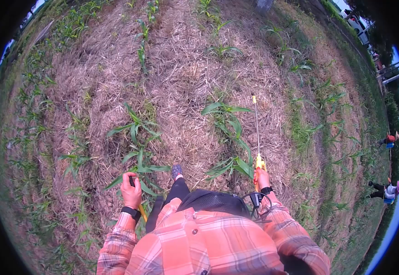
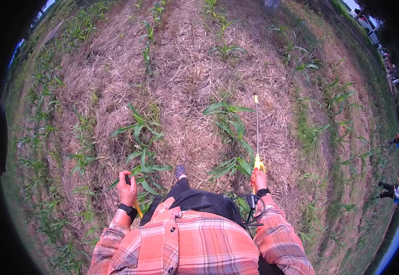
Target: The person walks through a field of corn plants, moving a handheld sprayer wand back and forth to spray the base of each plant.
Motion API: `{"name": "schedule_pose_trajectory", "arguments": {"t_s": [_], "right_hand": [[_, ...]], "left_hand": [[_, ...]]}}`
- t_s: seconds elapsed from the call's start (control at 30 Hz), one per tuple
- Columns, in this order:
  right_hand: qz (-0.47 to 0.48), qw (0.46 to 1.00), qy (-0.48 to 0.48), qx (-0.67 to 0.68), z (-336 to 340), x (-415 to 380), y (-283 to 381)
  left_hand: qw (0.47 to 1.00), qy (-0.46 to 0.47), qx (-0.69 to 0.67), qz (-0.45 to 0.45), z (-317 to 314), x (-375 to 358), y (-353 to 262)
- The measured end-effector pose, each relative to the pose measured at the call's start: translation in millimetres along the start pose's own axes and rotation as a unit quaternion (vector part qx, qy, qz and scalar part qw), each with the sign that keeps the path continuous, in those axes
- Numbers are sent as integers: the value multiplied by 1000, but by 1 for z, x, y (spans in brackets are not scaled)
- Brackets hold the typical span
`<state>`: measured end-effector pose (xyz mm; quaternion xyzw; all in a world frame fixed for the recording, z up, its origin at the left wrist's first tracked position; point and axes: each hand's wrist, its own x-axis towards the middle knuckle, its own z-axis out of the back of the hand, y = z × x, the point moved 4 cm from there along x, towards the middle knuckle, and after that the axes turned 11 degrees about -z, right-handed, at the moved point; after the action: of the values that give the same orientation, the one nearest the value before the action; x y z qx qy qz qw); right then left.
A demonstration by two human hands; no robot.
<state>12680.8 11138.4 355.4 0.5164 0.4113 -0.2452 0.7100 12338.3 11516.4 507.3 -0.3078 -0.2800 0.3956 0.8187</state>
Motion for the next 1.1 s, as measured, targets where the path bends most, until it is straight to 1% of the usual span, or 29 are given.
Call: {"name": "schedule_pose_trajectory", "arguments": {"t_s": [0.1,0.13,0.17,0.23,0.27,0.3,0.37,0.4,0.43,0.5,0.53,0.6,0.63,0.67,0.7,0.77,0.83,0.87,0.9,0.97,1.0,1.03,1.1], "right_hand": [[9,995,25,-99,-72,-10,27],[-1,990,44,-134,-96,-14,34],[-2,982,54,-183,-117,-18,40],[36,953,104,-281,-157,-24,50],[53,941,115,-314,-173,-27,52],[66,926,121,-351,-188,-26,52],[141,876,172,-429,-216,-34,56],[131,861,201,-448,-228,-52,66],[123,844,231,-468,-239,-67,77],[124,809,282,-501,-250,-63,75],[134,789,304,-517,-255,-62,77],[149,777,332,-514,-265,-52,86],[166,765,354,-511,-270,-49,91],[160,760,349,-525,-273,-31,89],[129,765,348,-526,-279,-28,101],[146,760,324,-544,-287,-8,122],[105,790,296,-527,-289,22,136],[140,805,284,-502,-287,46,138],[140,809,283,-495,-282,54,151],[38,869,268,-414,-267,61,182],[15,896,260,-358,-260,71,188],[41,903,248,-350,-249,79,199],[7,929,184,-321,-223,100,213]], "left_hand": [[999,14,4,31,2,28,23],[1000,-3,6,-3,1,38,27],[1000,-1,1,-6,1,47,32],[999,14,-30,36,-4,63,41],[993,37,-81,76,-8,66,53],[993,43,-85,75,-10,72,52],[975,9,-203,90,2,87,42],[973,25,-205,100,16,94,32],[980,24,-185,74,30,98,30],[975,0,-197,105,65,105,7],[974,-14,-203,96,80,108,0],[975,-31,-203,91,85,118,-4],[976,-38,-181,113,81,123,-2],[977,-44,-160,134,77,128,1],[991,-47,-77,95,63,130,28],[997,-40,-19,65,31,167,17],[998,-21,1,58,-3,197,23],[998,-15,17,52,-19,209,26],[999,-8,1,51,-34,223,28],[999,4,27,31,-58,252,15],[999,8,27,27,-69,263,12],[999,21,31,31,-81,274,11],[998,39,37,33,-102,294,9]]}}
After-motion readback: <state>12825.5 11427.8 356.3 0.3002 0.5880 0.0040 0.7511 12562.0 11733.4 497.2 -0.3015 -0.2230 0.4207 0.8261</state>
